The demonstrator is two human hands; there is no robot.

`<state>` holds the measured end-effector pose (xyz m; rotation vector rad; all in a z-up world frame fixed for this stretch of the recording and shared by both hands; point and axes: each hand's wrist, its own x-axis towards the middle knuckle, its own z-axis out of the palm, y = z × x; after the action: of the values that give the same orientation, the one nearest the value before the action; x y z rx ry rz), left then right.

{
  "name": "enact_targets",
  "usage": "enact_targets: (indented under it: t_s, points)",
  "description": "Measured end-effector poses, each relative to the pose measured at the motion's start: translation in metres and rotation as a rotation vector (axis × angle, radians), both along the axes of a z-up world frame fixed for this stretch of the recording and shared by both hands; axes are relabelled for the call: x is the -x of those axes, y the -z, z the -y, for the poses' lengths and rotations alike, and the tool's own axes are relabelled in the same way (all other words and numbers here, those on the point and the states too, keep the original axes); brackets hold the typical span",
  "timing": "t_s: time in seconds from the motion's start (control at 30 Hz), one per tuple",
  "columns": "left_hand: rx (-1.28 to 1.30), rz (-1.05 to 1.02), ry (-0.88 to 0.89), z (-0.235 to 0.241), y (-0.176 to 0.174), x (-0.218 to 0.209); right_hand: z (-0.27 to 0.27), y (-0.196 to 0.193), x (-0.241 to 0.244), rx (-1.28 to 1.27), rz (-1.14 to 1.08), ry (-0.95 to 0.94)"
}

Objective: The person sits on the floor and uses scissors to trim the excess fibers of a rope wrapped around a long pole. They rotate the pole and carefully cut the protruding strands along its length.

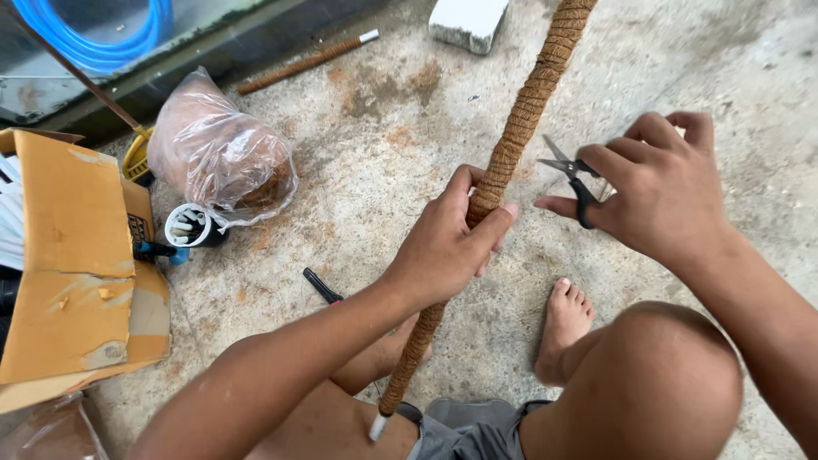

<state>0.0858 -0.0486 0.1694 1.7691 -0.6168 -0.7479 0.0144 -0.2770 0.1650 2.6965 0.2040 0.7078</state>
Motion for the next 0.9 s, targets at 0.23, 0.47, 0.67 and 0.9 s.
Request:
enact_targets:
  t_s: [0.23,0.47,0.67,0.9]
  points:
    - [0.252,-0.03,-0.126,-0.021,-0.021,0.042,-0.029,-0.039,0.008,0.173,0.227,-0.113]
    - [0.11,0.09,-0.172,-0.025,-0.01,0.032,-0.047,-0.057,-0.004,0.27,-0.015,-0.034]
    - [-0.043,0.225,-0.151,-0.024,0.011,0.013,-0.059,-0.05,-0.023,0.326,-0.308,0.124]
    - [-0.111,0.255,-0.089,-0.025,0.037,-0.006,-0.073,-0.036,-0.039,0.473,-0.44,0.197]
